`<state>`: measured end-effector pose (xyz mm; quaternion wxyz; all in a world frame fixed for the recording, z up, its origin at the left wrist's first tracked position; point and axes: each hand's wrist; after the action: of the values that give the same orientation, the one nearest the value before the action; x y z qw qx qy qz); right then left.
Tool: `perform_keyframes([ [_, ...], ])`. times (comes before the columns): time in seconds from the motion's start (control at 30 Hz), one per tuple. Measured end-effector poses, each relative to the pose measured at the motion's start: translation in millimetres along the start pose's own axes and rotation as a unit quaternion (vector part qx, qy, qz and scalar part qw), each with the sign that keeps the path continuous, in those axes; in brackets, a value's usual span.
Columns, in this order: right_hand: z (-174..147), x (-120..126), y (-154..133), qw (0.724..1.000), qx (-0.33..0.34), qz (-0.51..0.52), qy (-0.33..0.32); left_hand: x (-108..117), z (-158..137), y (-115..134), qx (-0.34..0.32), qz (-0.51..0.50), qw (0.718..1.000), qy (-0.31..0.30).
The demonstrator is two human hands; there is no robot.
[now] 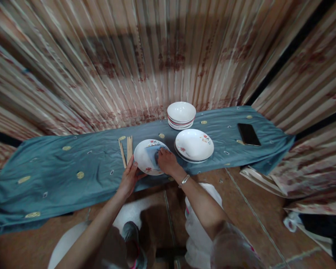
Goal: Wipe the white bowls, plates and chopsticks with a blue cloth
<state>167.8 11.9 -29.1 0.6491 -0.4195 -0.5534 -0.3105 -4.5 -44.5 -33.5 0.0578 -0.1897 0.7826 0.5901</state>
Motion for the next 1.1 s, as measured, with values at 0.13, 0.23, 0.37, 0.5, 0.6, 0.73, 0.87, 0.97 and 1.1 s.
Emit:
perform_keyframes([
  [0.13,-17,10,-3,0.999,0.018,0.004,-0.041,-1,1,0,-0.005,-0.002,1.000,0.006],
  [0.23,-27,13,-5,0.998,0.030,0.022,-0.055,-3,2,0,-0.010,-0.015,1.000,0.008],
  [0.37,-33,15,-11,0.996,0.042,0.050,-0.060,-3,4,-1,-0.014,-0.024,1.000,0.011],
  [0.5,-35,22,-23,0.992,0.080,0.073,-0.059,-2,6,-4,-0.020,-0.004,1.000,0.015],
  [0.6,-33,24,-33,0.986,0.098,0.128,-0.033,0,7,-5,-0.021,0.006,1.000,0.018],
  [0.73,-23,14,-44,0.965,0.116,0.230,0.048,-1,7,-5,-0.014,0.008,0.999,0.028],
  [0.87,-8,-1,-51,0.955,0.098,0.249,0.130,-2,5,-4,-0.029,0.008,0.999,0.019],
  [0.97,3,-7,-53,0.956,0.092,0.227,0.160,-3,4,-3,-0.038,0.016,0.999,0.014],
  [1.1,19,-7,-51,0.959,0.117,0.189,0.175,-3,3,-3,-0.037,0.024,0.999,0.010],
])
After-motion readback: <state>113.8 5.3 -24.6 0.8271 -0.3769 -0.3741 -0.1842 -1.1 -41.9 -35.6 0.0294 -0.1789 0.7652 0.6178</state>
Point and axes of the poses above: each hand's wrist, its own z-axis towards the middle knuckle, its own x-axis out of the back of the hand, y = z × x, and after that the axes turned 1 degree about z, right-handed
